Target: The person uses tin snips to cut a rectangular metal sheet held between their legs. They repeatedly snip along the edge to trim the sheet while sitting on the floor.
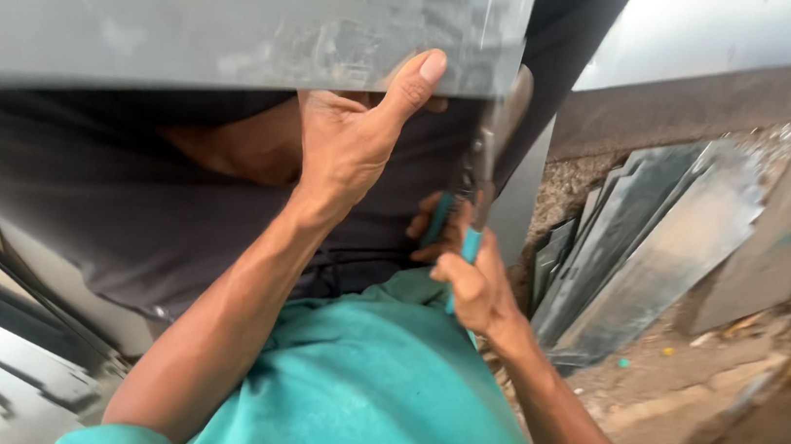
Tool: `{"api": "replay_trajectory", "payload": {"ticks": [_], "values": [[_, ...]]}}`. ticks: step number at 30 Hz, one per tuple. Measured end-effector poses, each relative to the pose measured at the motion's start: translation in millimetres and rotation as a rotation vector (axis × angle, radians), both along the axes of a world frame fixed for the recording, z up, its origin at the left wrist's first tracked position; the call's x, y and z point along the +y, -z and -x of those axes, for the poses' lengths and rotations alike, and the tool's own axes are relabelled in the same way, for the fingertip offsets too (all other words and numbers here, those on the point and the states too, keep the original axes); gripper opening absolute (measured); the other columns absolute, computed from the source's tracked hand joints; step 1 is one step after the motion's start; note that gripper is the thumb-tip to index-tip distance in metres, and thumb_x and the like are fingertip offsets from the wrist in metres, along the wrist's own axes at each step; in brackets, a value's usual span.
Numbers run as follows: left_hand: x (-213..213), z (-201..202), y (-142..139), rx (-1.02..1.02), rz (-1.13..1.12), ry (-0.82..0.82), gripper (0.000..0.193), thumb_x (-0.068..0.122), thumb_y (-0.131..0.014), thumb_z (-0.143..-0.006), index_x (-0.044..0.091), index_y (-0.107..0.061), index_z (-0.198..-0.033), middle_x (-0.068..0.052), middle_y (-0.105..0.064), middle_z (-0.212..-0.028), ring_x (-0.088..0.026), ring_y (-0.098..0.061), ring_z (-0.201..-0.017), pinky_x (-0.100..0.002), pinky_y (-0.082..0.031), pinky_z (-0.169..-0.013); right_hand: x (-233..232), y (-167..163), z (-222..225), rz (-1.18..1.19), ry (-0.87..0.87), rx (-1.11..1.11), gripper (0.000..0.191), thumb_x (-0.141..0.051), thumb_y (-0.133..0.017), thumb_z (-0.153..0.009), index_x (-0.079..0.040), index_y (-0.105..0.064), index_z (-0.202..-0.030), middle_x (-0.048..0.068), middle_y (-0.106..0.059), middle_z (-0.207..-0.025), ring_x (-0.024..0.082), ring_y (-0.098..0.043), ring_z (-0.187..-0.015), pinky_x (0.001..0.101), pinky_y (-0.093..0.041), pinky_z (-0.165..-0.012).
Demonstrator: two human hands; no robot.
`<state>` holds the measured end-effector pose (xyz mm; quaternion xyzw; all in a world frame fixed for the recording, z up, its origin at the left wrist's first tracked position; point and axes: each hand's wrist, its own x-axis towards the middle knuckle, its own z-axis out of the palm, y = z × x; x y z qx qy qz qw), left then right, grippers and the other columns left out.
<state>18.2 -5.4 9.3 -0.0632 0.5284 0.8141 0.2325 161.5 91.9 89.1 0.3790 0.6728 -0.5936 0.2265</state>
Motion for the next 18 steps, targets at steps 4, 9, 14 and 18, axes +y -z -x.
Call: {"api": "replay_trajectory", "payload": {"ticks": [4, 9, 14, 18], "values": [[20, -3, -2, -0.031, -0.027, 0.032, 0.027, 0.021, -0.082, -0.095, -0.002, -0.078, -0.11, -0.001, -0.075, -0.097, -0.007, -0.068, -0.086, -0.022, -0.056, -0.08, -5, 13, 1, 0.027, 0.096, 0.007, 0.061, -0.017, -0.048, -0.068, 0.001, -0.054, -0.126, 0.013, -0.062, -0.101, 0.024, -0.059, -0.08, 0.0364, -0.051, -0.065], [25, -10, 9, -0.133, -0.017, 0.049, 0.033, 0.019, -0.081, -0.093, -0.004, -0.075, -0.117, -0.005, -0.079, -0.105, -0.008, -0.072, -0.094, -0.021, -0.056, -0.092, -5, 13, 19, -0.034, 0.086, 0.129, 0.059, -0.015, -0.047, -0.066, 0.004, -0.053, -0.122, 0.013, -0.059, -0.097, 0.021, -0.058, -0.085, 0.0359, -0.053, -0.064], [26, -14, 13, -0.165, 0.041, 0.091, 0.033, 0.017, -0.081, -0.096, -0.004, -0.075, -0.121, -0.01, -0.078, -0.096, -0.012, -0.073, -0.086, -0.022, -0.057, -0.106, 3, 14, 19, -0.088, 0.044, 0.133, 0.055, -0.014, -0.048, -0.068, 0.003, -0.054, -0.12, 0.014, -0.058, -0.093, 0.021, -0.058, -0.083, 0.0348, -0.054, -0.064], [27, -11, 12, -0.18, -0.025, 0.035, 0.031, 0.016, -0.082, -0.092, -0.005, -0.075, -0.114, -0.009, -0.079, -0.098, -0.015, -0.074, -0.083, -0.028, -0.061, -0.082, 5, 21, 14, -0.123, 0.023, 0.145, 0.041, -0.014, -0.048, -0.068, 0.003, -0.057, -0.105, 0.011, -0.059, -0.08, 0.019, -0.056, -0.069, 0.0346, -0.05, -0.058]]}}
